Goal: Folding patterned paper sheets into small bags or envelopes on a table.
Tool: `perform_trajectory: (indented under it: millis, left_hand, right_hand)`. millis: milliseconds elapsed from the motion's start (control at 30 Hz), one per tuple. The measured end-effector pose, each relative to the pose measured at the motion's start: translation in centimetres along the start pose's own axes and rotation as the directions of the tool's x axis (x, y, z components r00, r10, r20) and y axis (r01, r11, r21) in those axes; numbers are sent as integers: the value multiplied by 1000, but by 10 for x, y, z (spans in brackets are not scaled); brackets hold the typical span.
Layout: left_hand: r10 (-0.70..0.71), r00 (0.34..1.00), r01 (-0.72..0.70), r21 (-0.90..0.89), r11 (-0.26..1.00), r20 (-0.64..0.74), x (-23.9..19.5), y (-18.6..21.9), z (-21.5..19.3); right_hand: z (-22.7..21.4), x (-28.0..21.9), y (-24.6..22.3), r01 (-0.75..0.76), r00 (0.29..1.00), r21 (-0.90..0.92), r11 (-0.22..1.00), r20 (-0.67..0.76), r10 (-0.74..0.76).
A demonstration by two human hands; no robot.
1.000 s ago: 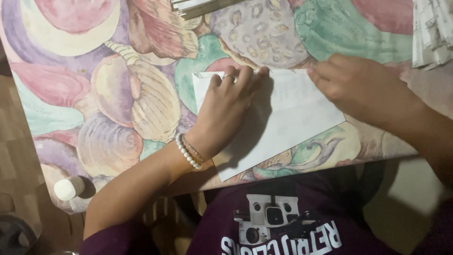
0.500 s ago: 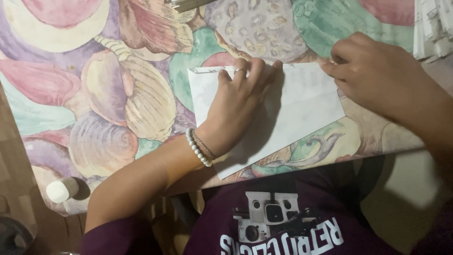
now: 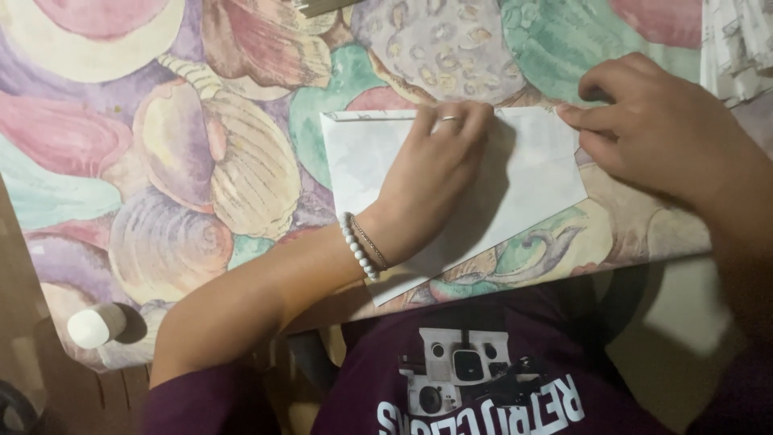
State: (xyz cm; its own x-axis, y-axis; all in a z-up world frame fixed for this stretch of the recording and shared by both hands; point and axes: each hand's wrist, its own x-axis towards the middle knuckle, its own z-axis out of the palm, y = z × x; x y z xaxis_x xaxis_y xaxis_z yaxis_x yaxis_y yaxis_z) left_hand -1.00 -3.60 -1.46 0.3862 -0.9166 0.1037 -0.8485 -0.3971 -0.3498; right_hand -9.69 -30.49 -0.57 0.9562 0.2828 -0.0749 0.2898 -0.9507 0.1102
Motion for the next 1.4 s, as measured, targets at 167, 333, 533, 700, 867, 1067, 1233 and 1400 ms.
perform_trajectory:
  millis: [167, 333, 533, 700, 867, 1067, 1233, 1400]
  left_hand:
    - [-63, 992, 54, -84, 995, -107, 0, 3, 8]
    - [-106, 986, 96, -82, 992, -125, -2, 9, 16]
    - [-145, 987, 129, -185, 974, -75, -3, 8, 16]
    - [-134, 989, 118, -210, 970, -64, -2, 6, 14]
    - [-105, 994, 98, -154, 983, -34, -1, 3, 15]
    - [-118, 992, 117, -557, 822, 33, -30, -30, 6]
    - [-136, 974, 220, -590, 777, 183, -60, -56, 15]
    - [-171, 979, 202, -405, 892, 112, -84, -74, 24]
  right_hand:
    - [-8, 24, -28, 79, 988, -79, 994, -130, -89]
    - [3, 32, -39, 87, 985, -4, 996, -147, -86]
    - [3, 22, -21, 40, 995, -88, 995, -86, -48]
    - [19, -14, 14, -68, 991, 68, 995, -114, 76]
    - [19, -14, 9, -75, 984, 130, 989, -150, 94]
    - [22, -12, 4, -82, 981, 71, 994, -170, 93]
    - [16, -7, 2, -41, 985, -1, 999, -168, 40]
    - [22, -12, 5, -80, 983, -9, 997, -168, 77]
